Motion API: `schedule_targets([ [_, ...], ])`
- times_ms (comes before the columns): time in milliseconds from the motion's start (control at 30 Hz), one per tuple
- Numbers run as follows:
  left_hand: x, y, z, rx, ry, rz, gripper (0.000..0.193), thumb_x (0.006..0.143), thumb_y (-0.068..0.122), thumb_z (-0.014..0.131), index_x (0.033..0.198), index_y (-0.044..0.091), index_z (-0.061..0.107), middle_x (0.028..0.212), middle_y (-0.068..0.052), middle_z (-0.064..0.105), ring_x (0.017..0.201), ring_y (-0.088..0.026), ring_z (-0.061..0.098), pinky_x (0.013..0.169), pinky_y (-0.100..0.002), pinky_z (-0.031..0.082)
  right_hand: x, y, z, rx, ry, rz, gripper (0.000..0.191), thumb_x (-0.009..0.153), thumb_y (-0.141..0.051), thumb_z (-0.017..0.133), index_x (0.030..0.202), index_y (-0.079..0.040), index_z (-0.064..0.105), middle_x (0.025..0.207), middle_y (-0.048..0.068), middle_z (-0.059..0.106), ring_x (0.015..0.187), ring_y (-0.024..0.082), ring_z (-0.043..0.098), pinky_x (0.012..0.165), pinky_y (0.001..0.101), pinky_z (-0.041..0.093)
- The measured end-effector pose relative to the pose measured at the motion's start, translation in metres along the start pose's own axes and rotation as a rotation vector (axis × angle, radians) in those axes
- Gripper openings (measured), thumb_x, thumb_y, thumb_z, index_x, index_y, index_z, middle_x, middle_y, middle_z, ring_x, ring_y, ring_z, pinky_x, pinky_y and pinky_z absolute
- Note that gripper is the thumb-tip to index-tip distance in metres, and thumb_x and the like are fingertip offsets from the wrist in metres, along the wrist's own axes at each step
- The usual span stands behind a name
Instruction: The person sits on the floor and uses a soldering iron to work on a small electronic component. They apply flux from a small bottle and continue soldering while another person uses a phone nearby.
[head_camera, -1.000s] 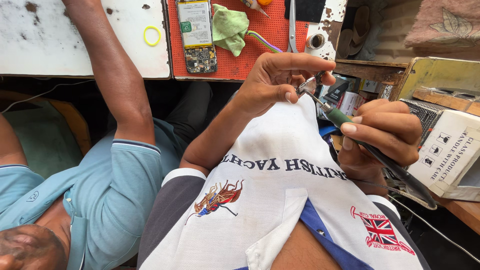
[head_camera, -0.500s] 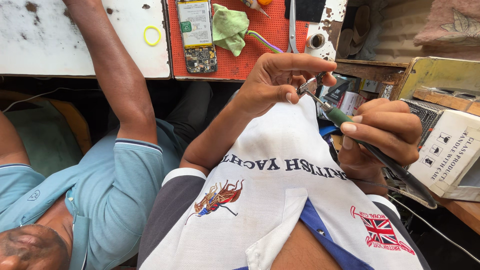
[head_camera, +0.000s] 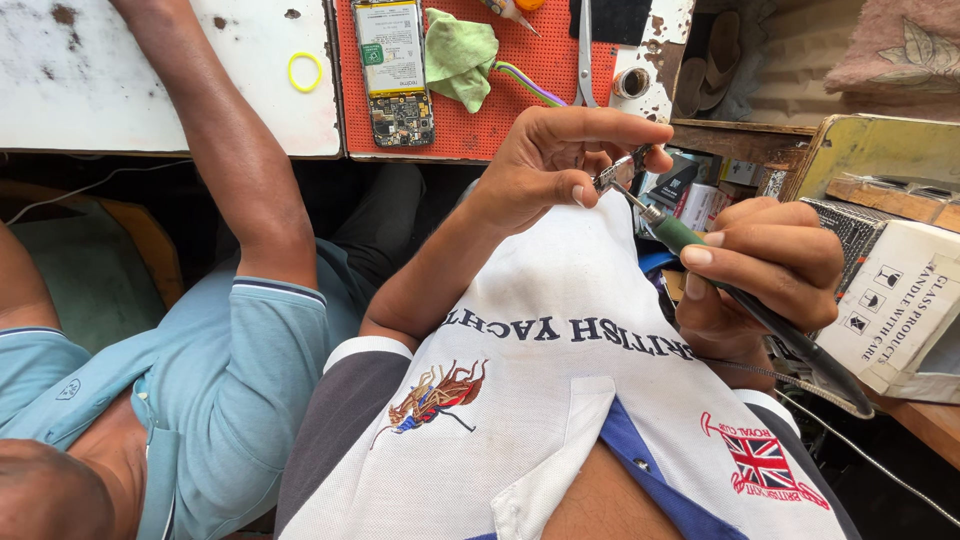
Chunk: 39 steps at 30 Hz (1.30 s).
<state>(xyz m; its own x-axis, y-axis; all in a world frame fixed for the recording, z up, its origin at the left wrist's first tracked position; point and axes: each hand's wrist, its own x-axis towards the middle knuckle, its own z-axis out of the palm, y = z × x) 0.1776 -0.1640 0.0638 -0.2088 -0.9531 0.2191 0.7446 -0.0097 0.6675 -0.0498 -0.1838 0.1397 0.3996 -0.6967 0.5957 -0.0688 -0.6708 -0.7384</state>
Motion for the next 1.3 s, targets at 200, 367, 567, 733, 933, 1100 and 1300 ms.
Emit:
schedule_targets([
  [200, 0.0001, 0.0004, -0.0003, 0.002, -0.003, -0.001, 0.059, 0.091, 0.031, 0.089, 0.137, 0.001, 0.066, 0.123, -0.015, 0.075, 0.119, -0.018, 0.071, 0.101, -0.031, 0.059, 0.0031, 0.0, -0.0011, 0.016, -0.021, -0.015, 0.013, 0.094, -0.018, 0.079, 0.098, -0.008, 0.072, 0.096, 0.003, 0.053, 0.083, 0.016, 0.058, 0.064, 0.0293, 0.053],
  [367, -0.0001, 0.0006, -0.0003, 0.028, -0.004, -0.01, 0.06, 0.091, 0.032, 0.089, 0.137, 0.002, 0.066, 0.122, -0.015, 0.076, 0.118, -0.017, 0.071, 0.097, -0.029, 0.055, 0.004, -0.0009, -0.0027, 0.006, -0.055, -0.005, 0.013, 0.095, -0.017, 0.079, 0.099, -0.009, 0.072, 0.097, 0.003, 0.053, 0.084, 0.017, 0.058, 0.065, 0.0302, 0.053],
  [567, 0.0002, 0.0013, 0.0, 0.015, 0.0, -0.016, 0.06, 0.091, 0.032, 0.089, 0.137, 0.002, 0.066, 0.122, -0.014, 0.076, 0.116, -0.017, 0.071, 0.099, -0.029, 0.057, 0.0017, 0.0042, 0.0034, 0.054, 0.023, -0.045, 0.014, 0.092, -0.017, 0.081, 0.098, -0.007, 0.073, 0.094, 0.003, 0.054, 0.08, 0.017, 0.057, 0.06, 0.0276, 0.051],
  [733, 0.0001, 0.0014, -0.0002, 0.005, -0.009, -0.014, 0.058, 0.092, 0.03, 0.088, 0.138, 0.001, 0.065, 0.123, -0.015, 0.076, 0.117, -0.018, 0.072, 0.101, -0.03, 0.057, 0.003, 0.0053, -0.0004, 0.045, -0.005, -0.052, 0.014, 0.092, -0.017, 0.081, 0.097, -0.007, 0.072, 0.094, 0.003, 0.053, 0.078, 0.017, 0.057, 0.06, 0.0287, 0.052],
  [933, 0.0, -0.0001, 0.0003, 0.006, -0.008, -0.007, 0.058, 0.092, 0.029, 0.088, 0.137, 0.0, 0.065, 0.123, -0.015, 0.075, 0.119, -0.019, 0.072, 0.103, -0.032, 0.058, 0.0036, 0.0054, -0.0002, 0.041, 0.001, -0.072, 0.015, 0.092, -0.019, 0.08, 0.096, -0.006, 0.072, 0.092, 0.004, 0.053, 0.078, 0.018, 0.057, 0.059, 0.0283, 0.052],
  [1100, 0.0005, -0.0002, 0.0002, 0.013, -0.01, -0.007, 0.059, 0.092, 0.031, 0.088, 0.137, 0.001, 0.065, 0.123, -0.016, 0.075, 0.118, -0.019, 0.072, 0.104, -0.032, 0.058, 0.0031, 0.0047, 0.0012, 0.036, 0.005, -0.065, 0.015, 0.092, -0.02, 0.08, 0.095, -0.007, 0.073, 0.093, 0.004, 0.053, 0.078, 0.018, 0.057, 0.06, 0.0279, 0.052],
  [1300, 0.0006, -0.0007, -0.0004, 0.024, -0.009, -0.015, 0.059, 0.091, 0.031, 0.088, 0.137, 0.001, 0.066, 0.123, -0.016, 0.076, 0.116, -0.018, 0.073, 0.101, -0.031, 0.058, 0.0015, 0.0011, 0.003, 0.047, 0.023, -0.031, 0.017, 0.093, -0.021, 0.081, 0.096, -0.007, 0.073, 0.094, 0.003, 0.053, 0.076, 0.016, 0.057, 0.061, 0.0273, 0.052],
])
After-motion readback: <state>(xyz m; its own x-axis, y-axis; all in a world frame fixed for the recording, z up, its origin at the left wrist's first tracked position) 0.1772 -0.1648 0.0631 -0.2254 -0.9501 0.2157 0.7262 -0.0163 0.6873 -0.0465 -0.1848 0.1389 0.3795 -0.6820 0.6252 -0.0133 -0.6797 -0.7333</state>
